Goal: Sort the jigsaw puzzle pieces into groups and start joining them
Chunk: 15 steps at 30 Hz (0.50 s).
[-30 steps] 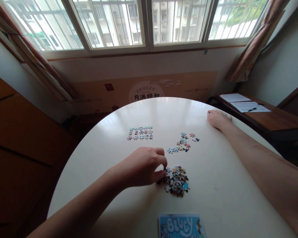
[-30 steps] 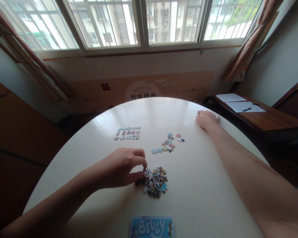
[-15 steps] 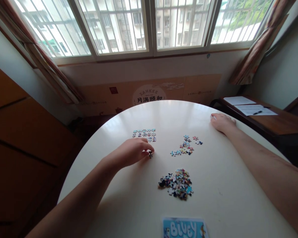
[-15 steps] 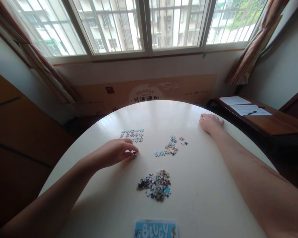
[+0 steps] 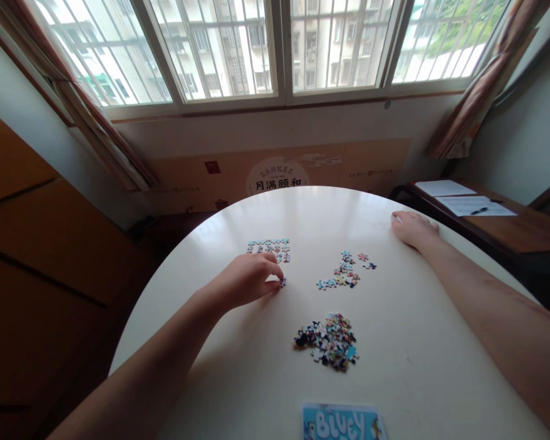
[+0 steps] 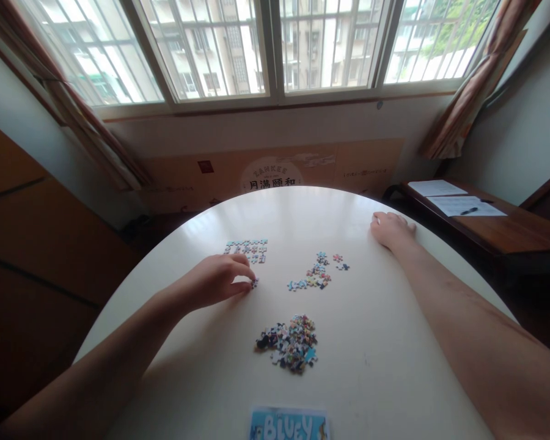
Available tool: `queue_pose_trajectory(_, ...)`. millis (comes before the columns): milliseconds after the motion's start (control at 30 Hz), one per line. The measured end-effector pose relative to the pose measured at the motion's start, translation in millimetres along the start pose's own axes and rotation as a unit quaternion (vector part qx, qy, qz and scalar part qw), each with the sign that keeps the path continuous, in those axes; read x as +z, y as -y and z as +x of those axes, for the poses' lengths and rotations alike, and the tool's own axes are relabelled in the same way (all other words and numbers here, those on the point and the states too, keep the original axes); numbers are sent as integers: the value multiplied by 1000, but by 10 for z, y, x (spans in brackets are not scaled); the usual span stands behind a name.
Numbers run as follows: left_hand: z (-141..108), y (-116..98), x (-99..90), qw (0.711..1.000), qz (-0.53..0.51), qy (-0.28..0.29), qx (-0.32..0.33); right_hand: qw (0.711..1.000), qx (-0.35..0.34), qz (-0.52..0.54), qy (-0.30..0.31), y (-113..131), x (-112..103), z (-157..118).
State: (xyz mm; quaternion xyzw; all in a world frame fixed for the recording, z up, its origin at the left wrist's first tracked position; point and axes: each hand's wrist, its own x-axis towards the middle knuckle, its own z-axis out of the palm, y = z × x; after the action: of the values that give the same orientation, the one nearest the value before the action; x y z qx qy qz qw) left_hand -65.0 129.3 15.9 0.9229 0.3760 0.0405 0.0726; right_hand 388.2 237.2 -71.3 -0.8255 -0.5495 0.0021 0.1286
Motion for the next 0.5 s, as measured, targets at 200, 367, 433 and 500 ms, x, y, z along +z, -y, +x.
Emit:
queue_pose_trajectory(200,38,16,79,1000,-1,-22,-15,1000,1,0,-1,6,-2,-9)
queue_pose_trajectory(367,102,-30,186,997,13,-55,-59,1000,2,-1,1,11,-6,-8)
queue_pose_trajectory(433,122,-34,233,995,20,-73,-69,1000,0,-1,0,9,-7,-8)
queue_pose_trajectory(500,134,-25,271,993,24,-92,-73,1000,-2,-1,-1,6,-6,-8)
